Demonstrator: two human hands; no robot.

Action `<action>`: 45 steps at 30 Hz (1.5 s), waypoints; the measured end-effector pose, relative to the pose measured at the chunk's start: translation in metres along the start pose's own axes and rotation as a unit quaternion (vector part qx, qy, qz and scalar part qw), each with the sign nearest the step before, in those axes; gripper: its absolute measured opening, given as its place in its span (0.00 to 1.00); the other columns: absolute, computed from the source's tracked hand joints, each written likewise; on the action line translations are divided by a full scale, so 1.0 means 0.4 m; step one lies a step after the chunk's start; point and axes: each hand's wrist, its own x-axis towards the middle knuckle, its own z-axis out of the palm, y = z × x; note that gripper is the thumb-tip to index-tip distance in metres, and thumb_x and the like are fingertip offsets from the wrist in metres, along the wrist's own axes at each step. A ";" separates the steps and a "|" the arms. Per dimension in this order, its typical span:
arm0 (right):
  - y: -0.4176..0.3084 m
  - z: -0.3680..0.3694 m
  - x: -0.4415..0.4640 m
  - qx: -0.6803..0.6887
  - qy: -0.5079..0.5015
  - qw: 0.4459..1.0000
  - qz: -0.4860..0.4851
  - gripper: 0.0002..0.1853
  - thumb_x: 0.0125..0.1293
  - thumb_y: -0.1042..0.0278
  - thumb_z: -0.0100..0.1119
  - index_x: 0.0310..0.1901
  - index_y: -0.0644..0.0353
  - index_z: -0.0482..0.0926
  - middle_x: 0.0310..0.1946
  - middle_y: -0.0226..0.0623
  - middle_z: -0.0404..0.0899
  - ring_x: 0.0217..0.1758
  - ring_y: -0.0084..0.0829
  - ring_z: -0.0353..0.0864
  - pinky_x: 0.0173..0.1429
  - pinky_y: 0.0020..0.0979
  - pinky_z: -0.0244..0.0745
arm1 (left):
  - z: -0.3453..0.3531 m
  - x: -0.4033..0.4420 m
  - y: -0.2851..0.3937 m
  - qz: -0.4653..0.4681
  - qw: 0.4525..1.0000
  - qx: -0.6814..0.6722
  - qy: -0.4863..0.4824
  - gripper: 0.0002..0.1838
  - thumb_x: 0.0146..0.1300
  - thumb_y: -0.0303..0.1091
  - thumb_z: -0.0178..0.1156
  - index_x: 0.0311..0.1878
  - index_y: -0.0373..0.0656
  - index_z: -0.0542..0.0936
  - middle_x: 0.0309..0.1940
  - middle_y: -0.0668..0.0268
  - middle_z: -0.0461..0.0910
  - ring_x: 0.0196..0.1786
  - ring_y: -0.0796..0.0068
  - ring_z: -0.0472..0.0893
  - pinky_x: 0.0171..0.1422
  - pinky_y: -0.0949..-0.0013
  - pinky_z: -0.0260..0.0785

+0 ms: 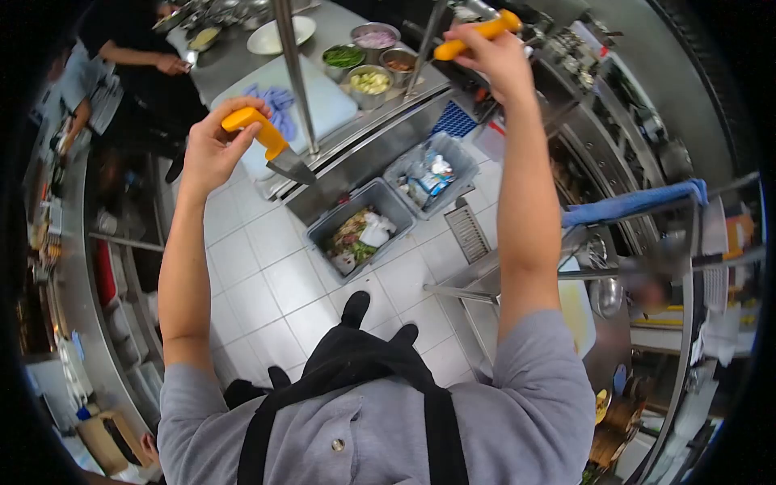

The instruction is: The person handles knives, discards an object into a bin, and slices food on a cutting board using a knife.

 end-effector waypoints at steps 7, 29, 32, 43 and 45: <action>-0.010 -0.368 -0.353 0.260 -0.043 0.948 -0.181 0.11 0.72 0.75 0.61 0.54 0.59 0.77 0.64 0.49 0.80 0.79 0.63 0.69 0.81 0.60 0.66 | 0.040 0.043 -0.018 0.011 1.000 0.024 -0.017 0.15 0.73 0.21 0.65 0.60 0.39 0.82 0.51 0.65 0.88 0.54 0.77 0.86 0.57 0.70 0.83; -0.004 -0.503 -0.712 0.273 0.027 0.939 -0.209 0.10 0.69 0.77 0.64 0.49 0.55 0.78 0.64 0.44 0.79 0.83 0.64 0.61 0.81 0.57 0.67 | 0.013 0.088 -0.201 -0.033 0.997 0.043 -0.055 0.15 0.75 0.21 0.62 0.63 0.36 0.80 0.54 0.63 0.85 0.59 0.75 0.84 0.65 0.69 0.77; 0.008 -0.485 -0.735 0.254 0.031 0.949 -0.182 0.09 0.70 0.77 0.64 0.49 0.55 0.78 0.63 0.43 0.79 0.84 0.66 0.60 0.83 0.59 0.63 | 0.052 0.073 -0.279 -0.070 0.994 -0.009 -0.088 0.14 0.73 0.23 0.64 0.60 0.39 0.81 0.53 0.66 0.84 0.57 0.75 0.82 0.65 0.70 0.74; 0.046 -0.251 -0.837 -0.055 -0.092 0.986 -0.131 0.08 0.73 0.67 0.67 0.42 0.62 0.82 0.58 0.47 0.85 0.75 0.61 0.75 0.80 0.56 0.66 | 0.240 -0.052 -0.461 -0.141 0.967 0.211 -0.014 0.20 0.58 0.25 0.69 0.56 0.40 0.85 0.47 0.52 0.88 0.53 0.54 0.87 0.64 0.57 0.79; 0.055 -0.215 -0.856 -0.114 -0.135 0.976 -0.124 0.05 0.72 0.71 0.63 0.41 0.64 0.82 0.58 0.48 0.85 0.76 0.57 0.75 0.79 0.52 0.67 | 0.316 -0.090 -0.364 -0.061 0.940 0.287 0.175 0.18 0.60 0.29 0.70 0.54 0.38 0.84 0.40 0.50 0.87 0.47 0.52 0.88 0.55 0.53 0.81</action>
